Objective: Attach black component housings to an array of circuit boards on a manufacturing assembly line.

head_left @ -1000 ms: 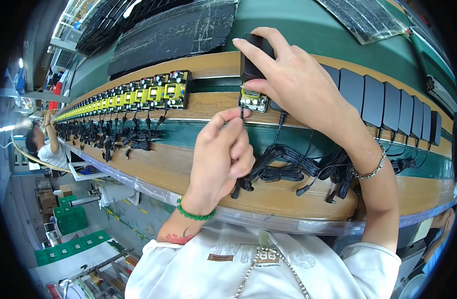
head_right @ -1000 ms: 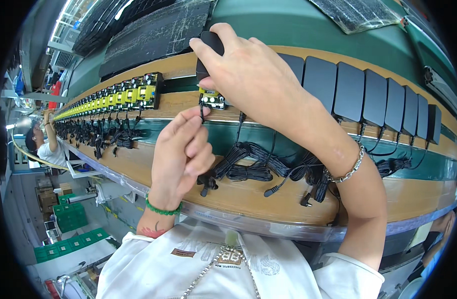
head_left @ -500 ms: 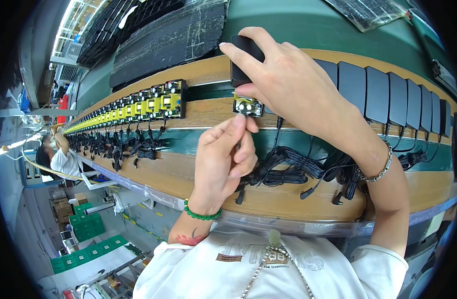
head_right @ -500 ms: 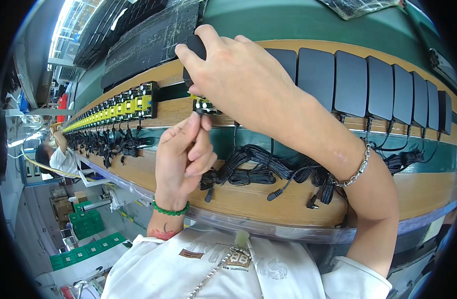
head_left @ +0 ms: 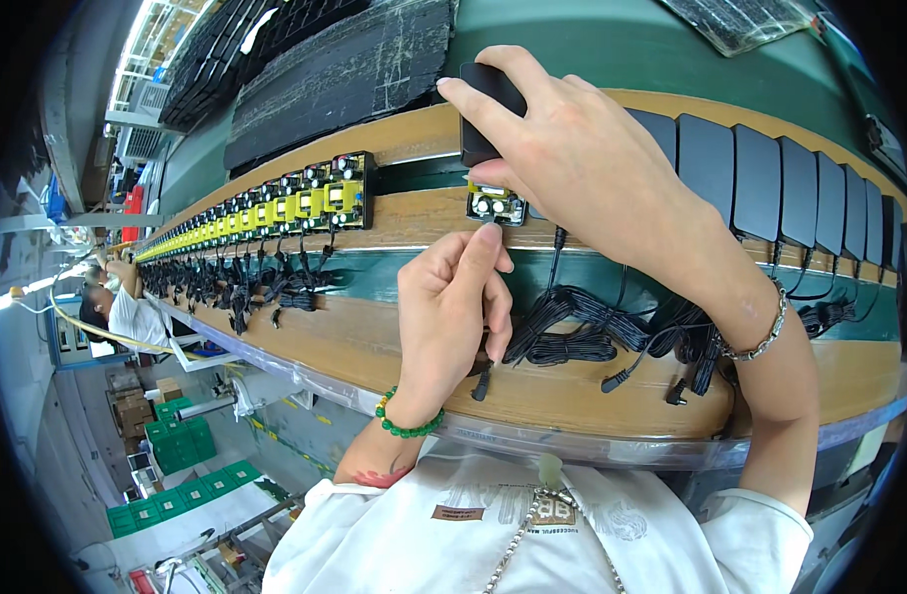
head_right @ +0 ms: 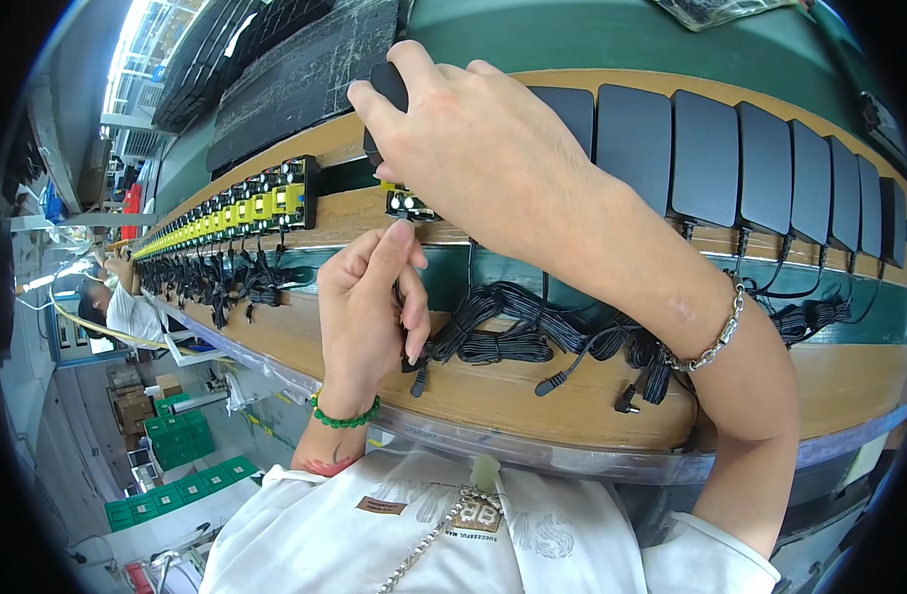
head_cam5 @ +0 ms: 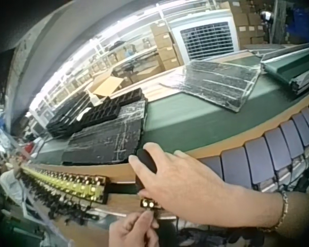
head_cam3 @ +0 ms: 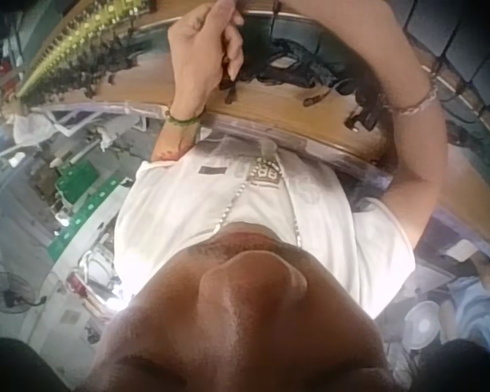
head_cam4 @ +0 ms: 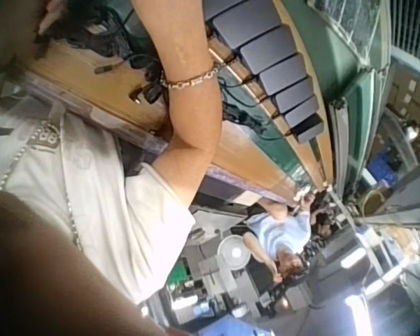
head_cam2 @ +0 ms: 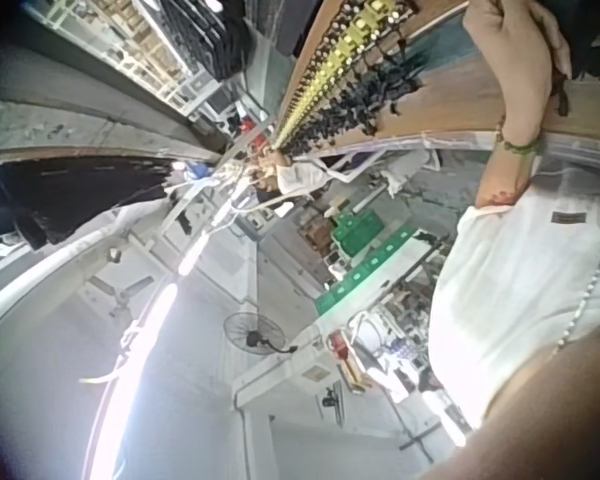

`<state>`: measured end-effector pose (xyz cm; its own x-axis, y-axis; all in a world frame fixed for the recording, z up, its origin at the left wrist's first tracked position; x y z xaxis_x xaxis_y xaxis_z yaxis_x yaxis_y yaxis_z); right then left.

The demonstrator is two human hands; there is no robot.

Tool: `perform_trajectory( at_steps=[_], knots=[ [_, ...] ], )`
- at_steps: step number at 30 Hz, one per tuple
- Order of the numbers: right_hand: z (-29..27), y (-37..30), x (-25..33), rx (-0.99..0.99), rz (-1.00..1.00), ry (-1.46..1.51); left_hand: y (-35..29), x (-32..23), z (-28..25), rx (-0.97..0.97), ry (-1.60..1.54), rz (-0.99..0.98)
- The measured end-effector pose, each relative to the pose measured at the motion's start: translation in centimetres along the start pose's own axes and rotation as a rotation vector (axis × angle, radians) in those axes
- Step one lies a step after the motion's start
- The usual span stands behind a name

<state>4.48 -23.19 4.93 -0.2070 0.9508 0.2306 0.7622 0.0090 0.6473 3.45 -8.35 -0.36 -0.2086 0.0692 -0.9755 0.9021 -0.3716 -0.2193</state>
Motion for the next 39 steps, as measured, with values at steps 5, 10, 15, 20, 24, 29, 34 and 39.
perform_trajectory(
  at_steps=[5,10,15,20,24,29,34,39],
  knots=[
    [-0.2,-0.2,-0.3,0.018,0.013,-0.009,0.1,-0.5,0.4,-0.025,0.085,-0.026],
    [0.2,-0.1,-0.1,0.076,0.015,-0.076,-0.2,-0.3,0.1,-0.015,0.105,-0.063],
    [-0.2,-0.1,-0.8,0.138,0.086,0.139,-0.3,-0.3,0.4,-0.039,0.182,0.039],
    [-1.8,0.0,0.2,0.176,0.075,0.124,-0.3,0.3,0.7,0.015,0.018,-0.106],
    [-0.8,-1.1,0.9,0.310,0.104,0.093,-0.7,0.8,0.9,0.047,-0.083,-0.054],
    [-1.3,-0.7,0.0,0.364,0.212,0.169,-0.4,1.0,1.0,0.100,-0.139,-0.106],
    [-1.2,1.0,0.3,0.545,0.233,0.181,-0.2,1.2,1.0,0.128,-0.324,-0.129],
    [-0.7,4.4,1.9,0.937,0.138,-0.107,-0.2,2.0,1.0,0.160,-0.543,-0.170]
  ],
)
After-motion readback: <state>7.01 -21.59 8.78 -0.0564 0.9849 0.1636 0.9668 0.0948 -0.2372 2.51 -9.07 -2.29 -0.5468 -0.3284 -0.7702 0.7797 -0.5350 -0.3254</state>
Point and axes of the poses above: each hand's wrist, its own y-axis towards the middle knuckle, its own z-axis out of the palm, x = y × z, the point moved 6 cm from there along y, towards the middle knuckle, and after that the axes turned 10 degrees about z, right-handed, at the moved point
